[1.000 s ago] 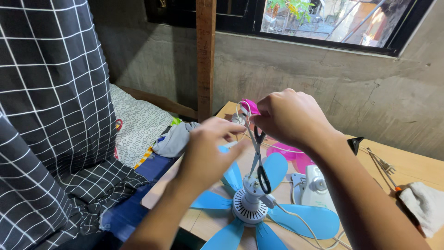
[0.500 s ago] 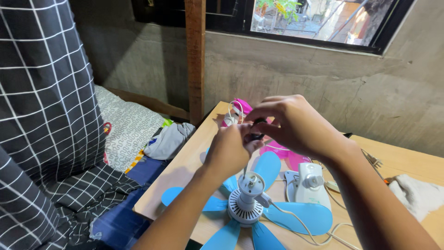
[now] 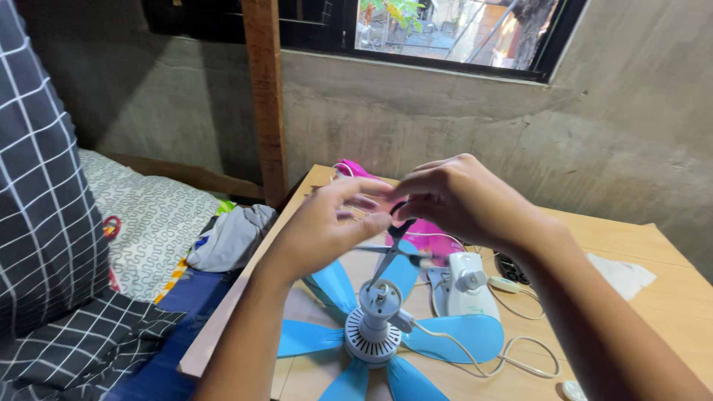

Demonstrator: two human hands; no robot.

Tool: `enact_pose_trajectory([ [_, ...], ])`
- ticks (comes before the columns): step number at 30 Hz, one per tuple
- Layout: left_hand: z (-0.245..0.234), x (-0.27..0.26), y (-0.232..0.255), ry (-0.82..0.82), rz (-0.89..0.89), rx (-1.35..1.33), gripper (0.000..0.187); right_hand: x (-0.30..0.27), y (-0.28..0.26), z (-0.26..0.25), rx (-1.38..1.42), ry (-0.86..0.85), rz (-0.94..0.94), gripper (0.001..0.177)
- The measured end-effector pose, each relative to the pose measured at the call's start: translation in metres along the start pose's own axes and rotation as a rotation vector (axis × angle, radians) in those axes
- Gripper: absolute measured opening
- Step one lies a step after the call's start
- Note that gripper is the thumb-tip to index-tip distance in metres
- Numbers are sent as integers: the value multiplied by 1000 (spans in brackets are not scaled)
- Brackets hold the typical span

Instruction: The person handles a white plastic fan component and then works on a blue electric fan on a table. They use scissors to manipulate parts inside the fan's central hub, repeatedly inserting and removing the tool while adjusting the fan's internal components.

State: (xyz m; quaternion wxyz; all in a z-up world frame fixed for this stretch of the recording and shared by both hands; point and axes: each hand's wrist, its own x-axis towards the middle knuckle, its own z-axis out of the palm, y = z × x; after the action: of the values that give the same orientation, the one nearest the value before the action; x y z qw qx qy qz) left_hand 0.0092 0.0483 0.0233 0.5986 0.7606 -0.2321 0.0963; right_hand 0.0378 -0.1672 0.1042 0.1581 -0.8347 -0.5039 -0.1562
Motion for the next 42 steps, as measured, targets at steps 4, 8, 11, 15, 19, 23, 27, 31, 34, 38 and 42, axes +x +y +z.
enact_pose_trajectory([
  [4,37,-19,16,397,138,465,57,4,0,20,48,56,134,13],
  [8,54,-13,-10,300,15,363,66,3,4,47,-50,-43,303,12],
  [11,55,-8,-46,198,42,434,54,-1,16,55,187,-8,377,18],
  [15,65,-18,-90,141,-152,255,31,-15,38,67,286,34,472,15],
  [19,51,-28,-130,310,1,359,20,-33,73,93,255,-116,514,15],
  [23,37,-39,-154,174,-283,359,22,-45,99,130,380,-278,448,19],
  [27,40,-49,-172,147,-309,557,41,-43,114,169,386,-280,432,22],
  [31,44,-43,-191,230,-374,714,42,-26,127,208,279,-254,382,27],
  [34,43,-39,-206,158,-445,870,46,-17,138,237,186,-249,287,53],
  [38,42,-34,-217,100,-398,976,40,-13,153,268,-5,-510,345,51],
  [42,41,-28,-214,70,-459,1026,50,-5,170,276,34,-492,354,34],
])
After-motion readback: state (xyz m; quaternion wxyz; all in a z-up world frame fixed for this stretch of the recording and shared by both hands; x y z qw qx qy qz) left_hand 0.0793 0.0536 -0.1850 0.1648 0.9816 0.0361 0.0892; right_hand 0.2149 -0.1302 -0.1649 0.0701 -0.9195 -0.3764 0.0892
